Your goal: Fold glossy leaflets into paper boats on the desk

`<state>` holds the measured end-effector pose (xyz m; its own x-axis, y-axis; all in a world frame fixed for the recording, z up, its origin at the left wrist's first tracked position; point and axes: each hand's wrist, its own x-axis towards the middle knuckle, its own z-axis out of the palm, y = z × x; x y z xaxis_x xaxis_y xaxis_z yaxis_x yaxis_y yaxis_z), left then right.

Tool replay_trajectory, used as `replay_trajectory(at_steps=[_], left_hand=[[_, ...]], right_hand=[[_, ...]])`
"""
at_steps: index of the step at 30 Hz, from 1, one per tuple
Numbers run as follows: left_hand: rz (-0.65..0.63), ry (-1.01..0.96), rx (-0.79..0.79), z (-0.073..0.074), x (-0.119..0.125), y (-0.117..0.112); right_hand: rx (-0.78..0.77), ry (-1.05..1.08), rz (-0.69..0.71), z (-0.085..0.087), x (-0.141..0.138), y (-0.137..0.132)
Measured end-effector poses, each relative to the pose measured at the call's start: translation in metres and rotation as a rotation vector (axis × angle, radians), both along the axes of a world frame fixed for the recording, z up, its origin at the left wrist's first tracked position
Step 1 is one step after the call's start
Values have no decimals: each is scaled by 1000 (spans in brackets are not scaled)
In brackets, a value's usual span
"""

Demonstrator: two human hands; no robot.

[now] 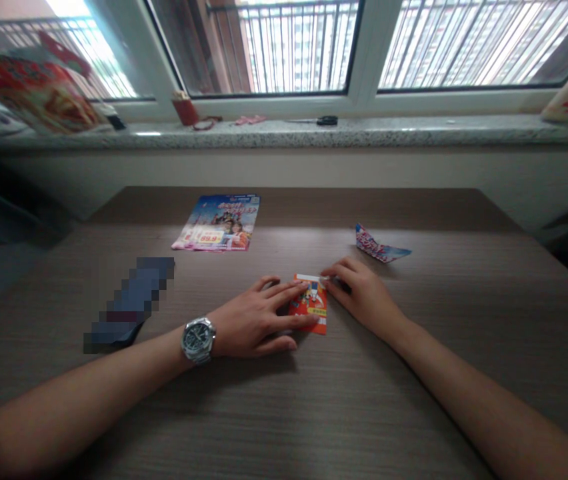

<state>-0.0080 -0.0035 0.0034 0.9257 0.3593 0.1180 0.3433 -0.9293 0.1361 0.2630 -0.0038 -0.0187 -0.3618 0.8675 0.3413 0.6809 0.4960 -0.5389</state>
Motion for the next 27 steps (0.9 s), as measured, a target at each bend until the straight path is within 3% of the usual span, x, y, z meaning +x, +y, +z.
replay_trajectory(at_steps=[7,21,27], left_hand=[[-20,2,-1,-2,1,1],[17,-34,64,5,-1,3],[149,6,88,2,-1,4]], right_hand=[[86,-72,110,-4,-1,0],[101,-85,62,1,1,-1],[103,-96,107,1,3,-2]])
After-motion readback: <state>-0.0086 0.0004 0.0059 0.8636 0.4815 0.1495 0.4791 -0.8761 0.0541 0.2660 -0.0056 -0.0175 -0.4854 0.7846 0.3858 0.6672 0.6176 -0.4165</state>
